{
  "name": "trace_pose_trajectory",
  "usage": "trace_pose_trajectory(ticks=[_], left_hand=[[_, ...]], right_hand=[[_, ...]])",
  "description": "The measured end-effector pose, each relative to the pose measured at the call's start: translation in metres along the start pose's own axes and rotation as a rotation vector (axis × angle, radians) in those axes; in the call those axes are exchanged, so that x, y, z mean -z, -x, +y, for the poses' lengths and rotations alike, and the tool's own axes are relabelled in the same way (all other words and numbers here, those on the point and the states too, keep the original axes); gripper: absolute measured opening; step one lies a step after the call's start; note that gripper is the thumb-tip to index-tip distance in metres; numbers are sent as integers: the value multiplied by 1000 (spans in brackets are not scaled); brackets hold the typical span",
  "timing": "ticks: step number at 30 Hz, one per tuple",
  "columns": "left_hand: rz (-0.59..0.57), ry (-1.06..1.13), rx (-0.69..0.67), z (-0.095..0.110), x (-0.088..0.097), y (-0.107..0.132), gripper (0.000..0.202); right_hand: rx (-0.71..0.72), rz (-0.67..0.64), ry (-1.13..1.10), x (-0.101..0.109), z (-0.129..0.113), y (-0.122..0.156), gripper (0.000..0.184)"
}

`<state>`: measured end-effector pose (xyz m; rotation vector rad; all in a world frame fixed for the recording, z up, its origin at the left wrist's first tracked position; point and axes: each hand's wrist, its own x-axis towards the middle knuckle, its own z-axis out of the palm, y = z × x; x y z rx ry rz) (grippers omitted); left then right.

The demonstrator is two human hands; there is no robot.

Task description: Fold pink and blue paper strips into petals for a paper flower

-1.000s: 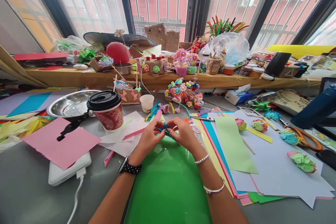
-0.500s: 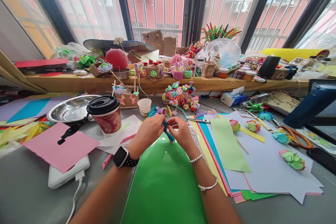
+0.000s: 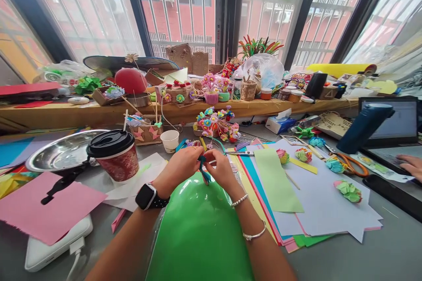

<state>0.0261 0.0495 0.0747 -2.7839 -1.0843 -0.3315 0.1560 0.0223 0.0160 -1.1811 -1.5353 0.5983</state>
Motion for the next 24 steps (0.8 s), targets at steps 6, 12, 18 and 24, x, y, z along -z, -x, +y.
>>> trace_pose_trajectory(ticks=[6,12,18,24], left_hand=[[-35,96,21,-3,5,2,12],[-34,199,20,-10,-3,6,11],[-6,299,33,-17,-14,7,10],[-25,317,64,-13,-13,5,7]], right_hand=[[-23,-39,-64,3,-1,1,11],[-50,-119,-77,6,-5,2,11],[-54,-93,-19,3,-6,2,10],[30,-19,110,-1,-4,2,13]])
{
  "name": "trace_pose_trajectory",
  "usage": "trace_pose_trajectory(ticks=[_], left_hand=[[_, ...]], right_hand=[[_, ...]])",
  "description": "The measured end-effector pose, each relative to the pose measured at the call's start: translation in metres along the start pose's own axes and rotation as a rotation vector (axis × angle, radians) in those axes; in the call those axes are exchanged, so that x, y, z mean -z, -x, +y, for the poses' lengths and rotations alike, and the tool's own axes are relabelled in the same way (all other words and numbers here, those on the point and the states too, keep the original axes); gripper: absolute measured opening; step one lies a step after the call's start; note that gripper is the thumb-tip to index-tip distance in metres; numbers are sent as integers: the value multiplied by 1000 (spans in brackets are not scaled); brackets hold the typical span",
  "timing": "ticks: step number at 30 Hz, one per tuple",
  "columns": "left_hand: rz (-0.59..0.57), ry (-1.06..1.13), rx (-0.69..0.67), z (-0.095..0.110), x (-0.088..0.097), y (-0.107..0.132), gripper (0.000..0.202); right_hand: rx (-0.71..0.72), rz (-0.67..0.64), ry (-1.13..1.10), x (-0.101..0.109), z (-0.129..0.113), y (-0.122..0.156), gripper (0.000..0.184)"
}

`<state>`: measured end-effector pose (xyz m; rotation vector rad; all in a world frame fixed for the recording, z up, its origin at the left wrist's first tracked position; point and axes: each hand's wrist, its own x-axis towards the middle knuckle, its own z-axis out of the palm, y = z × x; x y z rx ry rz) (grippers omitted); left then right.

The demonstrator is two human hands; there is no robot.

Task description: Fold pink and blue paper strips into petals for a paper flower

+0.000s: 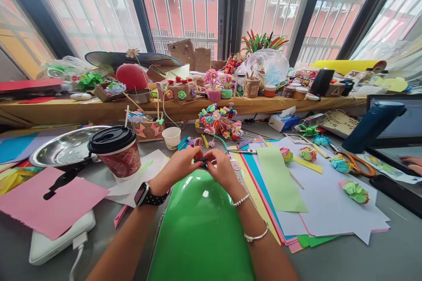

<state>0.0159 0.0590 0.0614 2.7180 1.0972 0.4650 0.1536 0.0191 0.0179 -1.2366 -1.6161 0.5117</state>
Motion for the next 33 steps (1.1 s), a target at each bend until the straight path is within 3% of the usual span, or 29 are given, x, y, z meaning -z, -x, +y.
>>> trace_pose_trajectory(ticks=[8,14,17,19,20,23,25,29,33], left_hand=[[83,-55,71,7,-5,-1,13],[129,-81,69,10,-8,2,17],[283,124,74,8,-17,2,28],[414,361,126,6,-26,1,42],[424,495,158,5,-31,1,47],[215,838,185,1,-43,0,40],[119,895,178,0,-46,0,28],[136,796,185,-2,-46,2,25],[138,702,186,-2,-45,4,27]], right_hand=[[84,111,80,-2,1,1,13],[132,62,140,-1,3,0,16],[129,150,134,0,3,1,16],[89,241,92,1,3,1,14],[59,280,58,1,3,1,14],[-8,314,-28,2,3,1,18],[3,276,-14,3,2,0,21],[58,181,81,6,1,-1,22],[26,114,81,10,4,-2,22]])
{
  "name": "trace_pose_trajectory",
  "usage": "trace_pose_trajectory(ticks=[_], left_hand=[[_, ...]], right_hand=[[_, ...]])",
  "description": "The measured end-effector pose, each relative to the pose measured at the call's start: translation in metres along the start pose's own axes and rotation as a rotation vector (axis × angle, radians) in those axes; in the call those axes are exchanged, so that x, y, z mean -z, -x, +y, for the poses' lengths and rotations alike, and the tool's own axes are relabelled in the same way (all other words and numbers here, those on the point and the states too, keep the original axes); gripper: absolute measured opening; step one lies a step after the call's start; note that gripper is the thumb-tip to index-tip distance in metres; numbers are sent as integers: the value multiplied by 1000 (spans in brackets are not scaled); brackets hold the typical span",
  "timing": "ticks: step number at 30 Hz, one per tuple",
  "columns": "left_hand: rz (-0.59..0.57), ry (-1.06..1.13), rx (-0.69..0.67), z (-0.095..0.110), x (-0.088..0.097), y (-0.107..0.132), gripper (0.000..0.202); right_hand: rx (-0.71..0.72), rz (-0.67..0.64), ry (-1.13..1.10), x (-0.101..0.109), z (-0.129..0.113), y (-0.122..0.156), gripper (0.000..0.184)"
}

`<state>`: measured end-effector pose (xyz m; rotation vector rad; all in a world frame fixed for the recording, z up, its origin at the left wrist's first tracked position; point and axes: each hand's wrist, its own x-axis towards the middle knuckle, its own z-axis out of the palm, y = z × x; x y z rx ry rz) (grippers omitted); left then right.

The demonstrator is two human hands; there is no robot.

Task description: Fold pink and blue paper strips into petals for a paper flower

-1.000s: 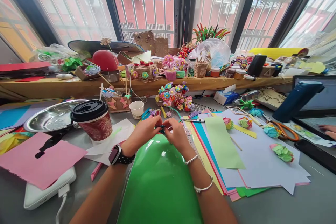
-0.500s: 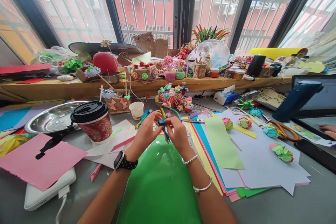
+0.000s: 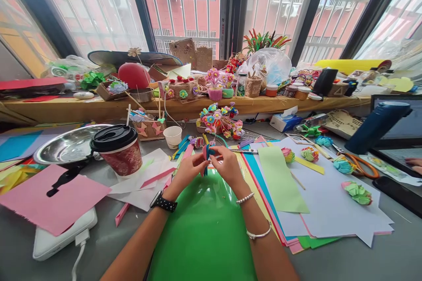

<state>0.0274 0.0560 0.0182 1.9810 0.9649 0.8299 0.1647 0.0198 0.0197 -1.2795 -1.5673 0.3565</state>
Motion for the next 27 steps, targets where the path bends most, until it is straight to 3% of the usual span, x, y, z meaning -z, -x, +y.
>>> trace_pose_trajectory(ticks=[9,16,23,27], left_hand=[[-25,107,36,3,-1,2,29],[30,127,113,6,-1,1,25],[0,31,48,1,-1,2,30],[-5,3,87,2,-1,3,31]], right_hand=[[22,34,93,-1,2,1,14],[72,74,196,-8,0,4,17],[-11,-81,113,0,3,1,19],[-2,-70,162,0,4,1,15]])
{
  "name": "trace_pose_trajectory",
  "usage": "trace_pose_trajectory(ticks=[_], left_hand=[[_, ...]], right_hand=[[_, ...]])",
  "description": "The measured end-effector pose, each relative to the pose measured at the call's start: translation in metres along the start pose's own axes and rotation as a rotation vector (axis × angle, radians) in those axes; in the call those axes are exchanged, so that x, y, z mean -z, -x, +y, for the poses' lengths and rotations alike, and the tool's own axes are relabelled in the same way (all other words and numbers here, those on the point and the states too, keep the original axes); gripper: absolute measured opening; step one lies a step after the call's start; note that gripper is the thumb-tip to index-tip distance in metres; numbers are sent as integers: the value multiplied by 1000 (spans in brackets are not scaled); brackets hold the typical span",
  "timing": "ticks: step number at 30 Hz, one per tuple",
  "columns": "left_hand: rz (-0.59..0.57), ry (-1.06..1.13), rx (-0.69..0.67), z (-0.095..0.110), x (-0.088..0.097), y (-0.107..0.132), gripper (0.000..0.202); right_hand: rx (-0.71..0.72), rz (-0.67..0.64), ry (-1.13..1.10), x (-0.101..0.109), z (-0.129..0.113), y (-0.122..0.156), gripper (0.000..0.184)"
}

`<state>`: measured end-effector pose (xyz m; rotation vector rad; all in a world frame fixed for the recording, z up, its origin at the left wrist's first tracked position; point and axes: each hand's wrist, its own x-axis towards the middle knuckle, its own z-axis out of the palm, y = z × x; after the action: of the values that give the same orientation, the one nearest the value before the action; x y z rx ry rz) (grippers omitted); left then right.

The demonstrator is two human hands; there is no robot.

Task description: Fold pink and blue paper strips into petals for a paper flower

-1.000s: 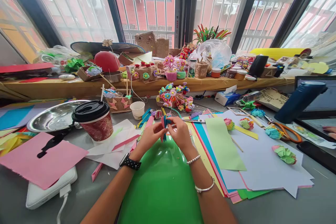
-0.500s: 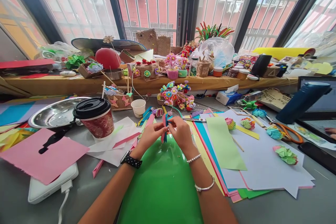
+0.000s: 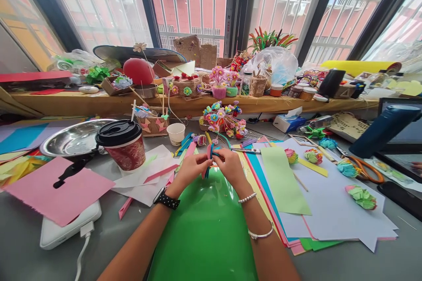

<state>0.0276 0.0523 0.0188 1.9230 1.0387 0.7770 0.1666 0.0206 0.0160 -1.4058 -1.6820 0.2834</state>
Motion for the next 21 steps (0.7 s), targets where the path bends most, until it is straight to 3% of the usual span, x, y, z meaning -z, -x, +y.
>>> trace_pose_trajectory(ticks=[7,13,21], left_hand=[[-15,90,43,-2,1,-3,30],[-166,304,97,-8,9,-5,38],[-146,249,105,-13,12,-7,39]], right_hand=[[16,43,35,-3,2,1,14],[-54,29,-82,1,0,0,15],[-77,-61,-189,2,8,0,18]])
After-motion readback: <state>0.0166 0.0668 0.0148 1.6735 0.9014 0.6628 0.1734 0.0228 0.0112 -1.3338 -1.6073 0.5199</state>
